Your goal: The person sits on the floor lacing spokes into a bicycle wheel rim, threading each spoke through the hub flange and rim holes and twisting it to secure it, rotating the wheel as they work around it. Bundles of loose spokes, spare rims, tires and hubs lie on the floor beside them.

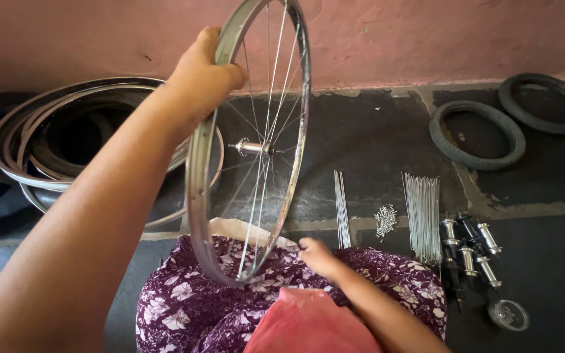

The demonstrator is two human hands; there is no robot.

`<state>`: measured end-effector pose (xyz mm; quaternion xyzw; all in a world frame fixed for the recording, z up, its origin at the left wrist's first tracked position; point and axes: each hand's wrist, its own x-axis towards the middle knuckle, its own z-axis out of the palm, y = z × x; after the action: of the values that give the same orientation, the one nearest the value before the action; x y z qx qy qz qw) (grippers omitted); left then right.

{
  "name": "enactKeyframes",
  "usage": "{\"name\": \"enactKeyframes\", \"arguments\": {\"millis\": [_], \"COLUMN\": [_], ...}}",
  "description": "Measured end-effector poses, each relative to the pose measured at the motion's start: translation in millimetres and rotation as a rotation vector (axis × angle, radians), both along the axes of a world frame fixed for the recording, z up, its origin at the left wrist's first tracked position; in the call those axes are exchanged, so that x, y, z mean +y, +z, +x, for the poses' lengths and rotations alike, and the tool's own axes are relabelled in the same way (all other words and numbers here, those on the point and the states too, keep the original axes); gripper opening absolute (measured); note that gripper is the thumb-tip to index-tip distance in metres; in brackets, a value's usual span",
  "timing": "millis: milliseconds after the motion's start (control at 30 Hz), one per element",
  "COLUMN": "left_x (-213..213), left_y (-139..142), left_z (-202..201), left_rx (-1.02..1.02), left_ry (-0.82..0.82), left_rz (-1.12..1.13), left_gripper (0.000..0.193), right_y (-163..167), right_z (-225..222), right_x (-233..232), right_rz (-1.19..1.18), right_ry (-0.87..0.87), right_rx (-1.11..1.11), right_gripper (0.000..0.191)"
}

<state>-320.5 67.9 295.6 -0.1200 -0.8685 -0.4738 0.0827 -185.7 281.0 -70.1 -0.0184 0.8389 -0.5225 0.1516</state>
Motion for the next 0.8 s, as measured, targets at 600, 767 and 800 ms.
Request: {"name": "enactKeyframes", "arguments": {"millis": [600, 767, 800], "left_x": [34, 33, 30], "left_y": [-8, 3, 5], "left_z": [-29, -20, -17], "left_rx": [0.13, -0.007, -0.011], "left_ry": [0.059, 0.062, 0.047], "left_rz": [0.135, 0.171, 0.184], "left_gripper": [0.07, 0.065, 0.065], "right_y": [15, 8, 6], "right_z": [-74, -83, -82], "right_x": [89, 98, 98], "right_rz": [0.695, 0.619, 0.687], "right_ry": [-0.121, -0.496, -0.441], "right_rx": [-0.117, -0.45, -0.403], "right_gripper": [0.042, 0.046, 0.046]}}
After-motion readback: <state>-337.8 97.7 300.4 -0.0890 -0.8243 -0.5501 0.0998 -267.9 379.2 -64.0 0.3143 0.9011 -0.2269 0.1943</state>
